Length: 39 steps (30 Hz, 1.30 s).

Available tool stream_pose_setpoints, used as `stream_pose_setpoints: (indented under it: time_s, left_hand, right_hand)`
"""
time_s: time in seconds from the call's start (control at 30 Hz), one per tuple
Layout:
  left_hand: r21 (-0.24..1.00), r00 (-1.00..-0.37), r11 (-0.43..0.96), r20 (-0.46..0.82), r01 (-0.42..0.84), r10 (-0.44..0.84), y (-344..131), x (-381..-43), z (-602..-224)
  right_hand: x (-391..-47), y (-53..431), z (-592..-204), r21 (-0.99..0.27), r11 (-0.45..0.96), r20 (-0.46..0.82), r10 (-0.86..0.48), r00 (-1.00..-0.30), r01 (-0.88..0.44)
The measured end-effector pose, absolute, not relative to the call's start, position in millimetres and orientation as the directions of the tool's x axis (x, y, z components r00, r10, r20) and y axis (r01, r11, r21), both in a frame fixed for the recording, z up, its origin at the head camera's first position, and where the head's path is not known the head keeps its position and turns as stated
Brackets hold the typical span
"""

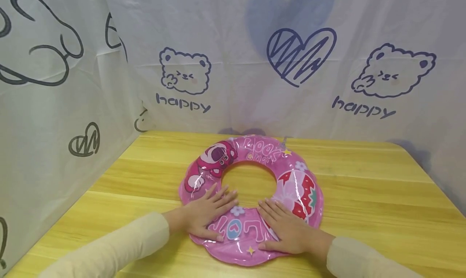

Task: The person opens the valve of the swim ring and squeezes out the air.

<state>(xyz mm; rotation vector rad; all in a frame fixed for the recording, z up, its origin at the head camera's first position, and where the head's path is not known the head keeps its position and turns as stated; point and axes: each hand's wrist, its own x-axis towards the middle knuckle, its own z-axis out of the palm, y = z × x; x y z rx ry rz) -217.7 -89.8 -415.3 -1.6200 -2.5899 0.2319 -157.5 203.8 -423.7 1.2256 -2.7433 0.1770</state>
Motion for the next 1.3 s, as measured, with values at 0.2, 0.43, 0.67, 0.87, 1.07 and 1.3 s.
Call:
stream_pose_setpoints:
  time_s: [0.2, 0.43, 0.67, 0.87, 1.07, 1.3]
  left_hand:
    - [-0.169, -0.441, 0.431, -0.03, 0.887, 0.897, -89.7, -215.7, -415.0]
    - [-0.109, -0.447, 0.439, -0.054, 0.892, 0.893, -89.5, -216.3, -415.0]
    - [-0.043, -0.462, 0.46, -0.098, 0.887, 0.882, -88.5, -215.6, -411.8]
    - [-0.018, -0.464, 0.464, -0.1, 0.885, 0.88, -88.6, -215.6, -411.1]
    - [-0.018, -0.47, 0.471, -0.112, 0.882, 0.876, -88.0, -217.0, -413.0]
    - [-0.083, -0.483, 0.476, -0.121, 0.875, 0.867, -87.6, -216.8, -414.7]
  right_hand:
    - [-157.3, 203.2, -420.4, -0.084, 0.668, 0.138, -0.727, -0.673, -0.739]
    - [-157.3, 203.8, -421.3, -0.08, 0.668, 0.132, -0.728, -0.672, -0.74]
    - [-157.7, 204.2, -422.3, -0.088, 0.671, 0.12, -0.727, -0.676, -0.736]
    - [-158.0, 203.7, -422.7, -0.053, 0.662, 0.146, -0.736, -0.661, -0.748]
    - [-157.7, 204.0, -422.2, -0.05, 0.663, 0.139, -0.736, -0.662, -0.747]
    - [-158.4, 202.5, -418.3, -0.042, 0.656, 0.109, -0.747, -0.656, -0.753]
